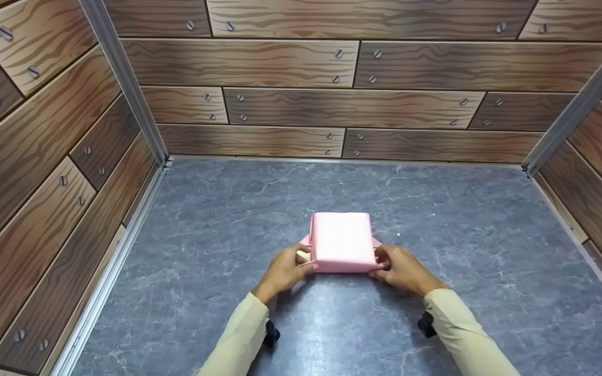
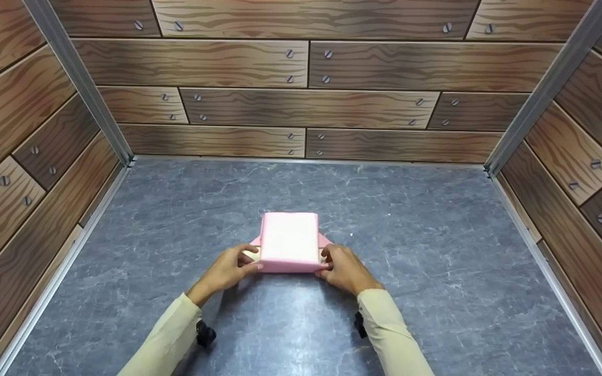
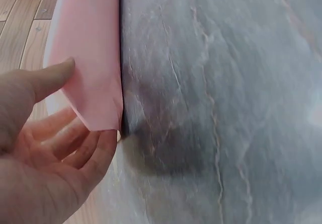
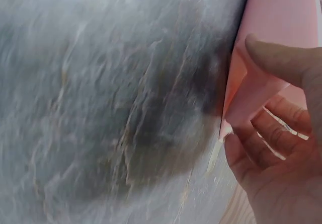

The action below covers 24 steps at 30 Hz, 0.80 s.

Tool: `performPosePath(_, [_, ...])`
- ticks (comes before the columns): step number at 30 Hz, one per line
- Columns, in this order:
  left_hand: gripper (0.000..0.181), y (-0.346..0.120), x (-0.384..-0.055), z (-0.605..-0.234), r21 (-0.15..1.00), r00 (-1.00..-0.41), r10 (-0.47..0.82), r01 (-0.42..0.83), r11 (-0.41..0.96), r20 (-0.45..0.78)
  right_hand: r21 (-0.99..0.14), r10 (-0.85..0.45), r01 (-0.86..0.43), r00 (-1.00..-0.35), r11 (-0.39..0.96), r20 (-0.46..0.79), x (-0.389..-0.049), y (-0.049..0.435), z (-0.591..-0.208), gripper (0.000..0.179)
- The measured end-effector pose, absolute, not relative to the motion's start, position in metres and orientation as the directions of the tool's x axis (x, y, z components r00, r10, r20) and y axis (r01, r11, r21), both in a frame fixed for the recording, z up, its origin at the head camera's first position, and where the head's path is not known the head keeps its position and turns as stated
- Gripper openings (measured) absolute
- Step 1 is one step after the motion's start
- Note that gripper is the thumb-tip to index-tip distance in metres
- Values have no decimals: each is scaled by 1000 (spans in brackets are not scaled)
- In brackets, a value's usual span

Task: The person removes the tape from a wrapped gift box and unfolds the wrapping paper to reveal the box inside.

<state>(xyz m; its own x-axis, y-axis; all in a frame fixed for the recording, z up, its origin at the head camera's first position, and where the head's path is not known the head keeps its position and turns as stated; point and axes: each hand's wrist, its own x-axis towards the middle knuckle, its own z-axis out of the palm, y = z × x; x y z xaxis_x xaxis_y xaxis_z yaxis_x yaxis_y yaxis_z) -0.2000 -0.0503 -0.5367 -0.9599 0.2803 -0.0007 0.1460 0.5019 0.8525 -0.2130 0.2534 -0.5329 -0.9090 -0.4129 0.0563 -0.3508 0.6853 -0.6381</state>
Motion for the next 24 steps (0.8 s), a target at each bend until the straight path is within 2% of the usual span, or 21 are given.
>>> performPosePath(3, [41, -50, -201, -535, 874, -973, 228, 87, 479, -27, -648, -399, -341, -915, 681, 61, -212, 252, -533, 30])
performPosePath(7, [42, -50, -201, -535, 901, -983, 184, 68, 428, -13, -659, -390, -339, -918, 671, 74, -211, 251, -532, 30])
performPosePath(13, [47, -50, -200, -536, 942, -985, 163, 107, 318, 57, -672, -406, -380, -905, 636, 127, -210, 252, -534, 32])
performPosePath(18, [54, -52, -197, -537, 953, -980, 155, 159, 259, 121, -678, -367, -356, -920, 643, 136, -207, 254, -536, 43])
performPosePath(24, [55, -57, -193, -536, 958, -977, 172, 167, 232, 128, -735, -382, -357, -913, 577, 144, -201, 258, -534, 54])
